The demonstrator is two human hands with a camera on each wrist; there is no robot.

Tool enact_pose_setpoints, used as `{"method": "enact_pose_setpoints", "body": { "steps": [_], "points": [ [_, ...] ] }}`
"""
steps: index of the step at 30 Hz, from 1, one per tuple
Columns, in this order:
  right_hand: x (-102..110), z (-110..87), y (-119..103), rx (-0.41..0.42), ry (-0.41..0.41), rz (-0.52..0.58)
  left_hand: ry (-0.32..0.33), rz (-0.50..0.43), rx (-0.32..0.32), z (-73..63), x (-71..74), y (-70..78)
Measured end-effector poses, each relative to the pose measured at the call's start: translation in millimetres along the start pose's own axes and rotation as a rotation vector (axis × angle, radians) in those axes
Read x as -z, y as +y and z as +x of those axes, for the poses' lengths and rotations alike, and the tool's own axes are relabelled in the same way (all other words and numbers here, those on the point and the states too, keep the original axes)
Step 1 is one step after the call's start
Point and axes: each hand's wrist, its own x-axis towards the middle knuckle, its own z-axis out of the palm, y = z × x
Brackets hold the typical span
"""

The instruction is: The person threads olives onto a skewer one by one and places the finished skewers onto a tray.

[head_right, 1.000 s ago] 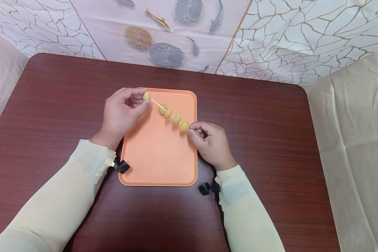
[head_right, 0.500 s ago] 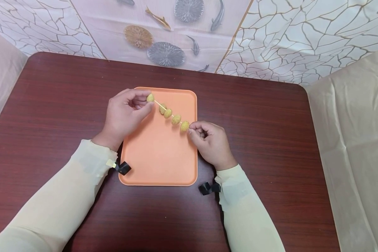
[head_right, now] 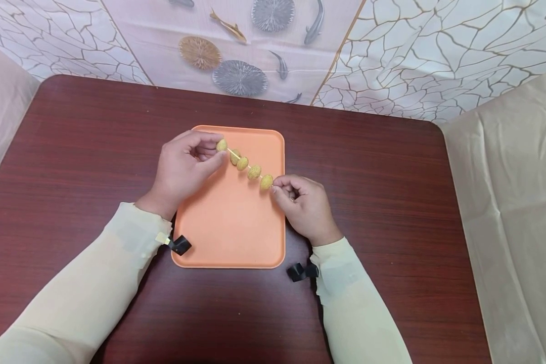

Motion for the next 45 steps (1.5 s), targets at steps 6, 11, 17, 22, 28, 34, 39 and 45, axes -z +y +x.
{"method": "enact_pose_setpoints", "body": {
  "steps": [6,11,17,22,28,34,39,45],
  "points": [
    [-0.2,-0.3,0.1,0.002,-0.002,-0.005,-0.024,0.010,-0.002,-2.0,-0.9,1.6],
    [-0.5,-0.3,0.3,0.000,0.001,-0.005,-0.040,0.001,-0.022,-3.3,-1.8,1.7],
    [-0.5,-0.6,0.3,-0.002,0.003,-0.007,-0.061,-0.004,-0.032,-4.0,-3.6,2.7],
    [-0.3,-0.9,0.0,-0.004,0.005,-0.016,-0.080,0.009,-0.022,-4.7,-4.6,3.8],
    [-0.3,-0.5,-0.7,-0.006,0.004,-0.019,-0.107,0.027,-0.027,-4.5,-5.9,5.2],
    [-0.3,-0.1,-0.4,-0.002,-0.001,-0.018,-0.126,0.029,-0.037,-5.0,-7.0,5.4],
    [-0.3,0.2,1.4,0.002,0.001,-0.017,-0.134,0.031,-0.037,-4.7,-7.3,4.7],
    [-0.7,-0.1,2.6,-0.004,0.000,-0.025,-0.139,0.037,-0.038,-5.1,-7.7,2.6]
  ]
}}
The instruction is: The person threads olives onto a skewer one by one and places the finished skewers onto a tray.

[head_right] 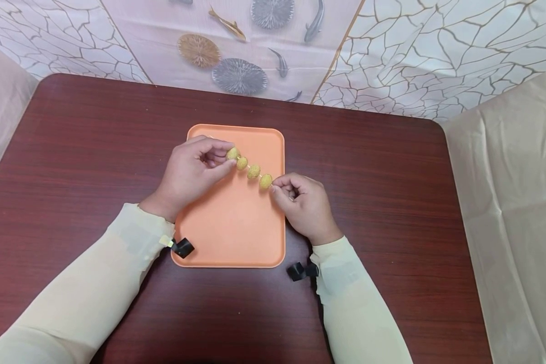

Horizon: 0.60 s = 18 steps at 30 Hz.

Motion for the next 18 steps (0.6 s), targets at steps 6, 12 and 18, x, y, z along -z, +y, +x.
{"method": "enact_pose_setpoints", "body": {
  "steps": [6,12,18],
  "points": [
    [-0.1,0.8,-0.7,-0.002,0.014,0.010,0.005,0.014,-0.051,0.7,0.9,-0.4],
    [0.9,2.4,2.1,-0.078,0.063,0.091,-0.024,0.029,-0.044,2.6,3.7,1.7],
    [2.7,4.4,1.5,-0.147,0.112,0.119,-0.127,0.172,0.032,4.9,3.3,-1.9]
  ]
}}
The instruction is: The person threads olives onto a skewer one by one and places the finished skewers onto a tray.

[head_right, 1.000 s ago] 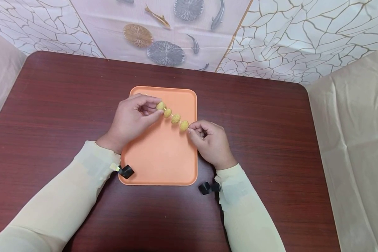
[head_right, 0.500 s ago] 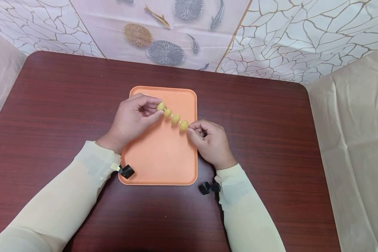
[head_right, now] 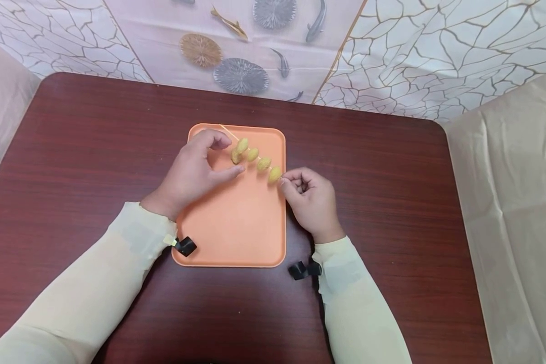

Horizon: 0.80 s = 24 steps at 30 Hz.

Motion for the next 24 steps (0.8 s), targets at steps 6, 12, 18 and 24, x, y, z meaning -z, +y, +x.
{"method": "enact_pose_setpoints", "body": {
  "steps": [6,12,18,24],
  "points": [
    [0.4,1.2,-1.1,-0.014,0.018,0.009,-0.100,0.257,0.022,1.0,-7.1,-6.4],
    [1.3,1.9,-1.6,-0.010,0.015,0.017,-0.151,0.378,0.047,1.8,-9.9,-3.9],
    [1.4,2.0,-1.0,-0.007,0.009,0.021,-0.165,0.393,0.071,1.5,-10.1,-0.5],
    [1.1,1.9,-1.2,-0.009,0.003,0.014,-0.159,0.385,0.091,0.8,-10.3,-0.6]
  ]
}}
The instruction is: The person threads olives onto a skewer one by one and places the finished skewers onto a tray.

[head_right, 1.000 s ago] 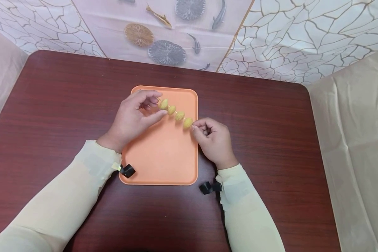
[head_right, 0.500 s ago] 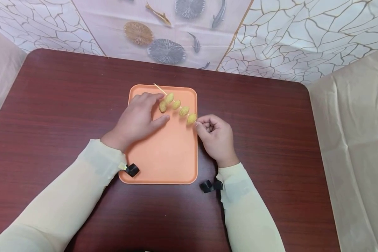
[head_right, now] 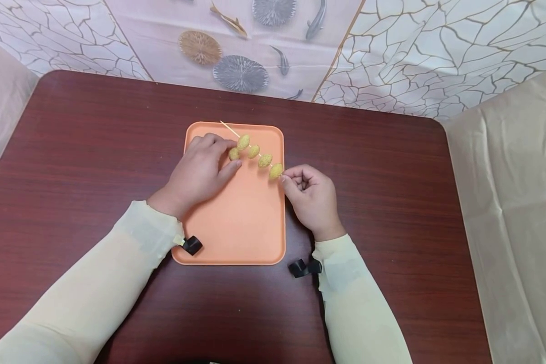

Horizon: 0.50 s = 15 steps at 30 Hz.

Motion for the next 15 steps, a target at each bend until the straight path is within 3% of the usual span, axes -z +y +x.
{"method": "enact_pose_setpoints", "body": {
  "steps": [7,12,15],
  "points": [
    [-0.1,0.6,0.9,-0.010,-0.002,0.012,0.039,-0.113,0.017,0.9,1.7,-2.2],
    [1.0,0.1,1.1,-0.022,0.002,0.042,0.124,-0.293,0.027,1.1,4.0,-3.4],
    [2.2,0.0,1.3,-0.027,0.005,0.047,0.182,-0.416,0.071,0.3,8.0,-3.4]
  ]
}}
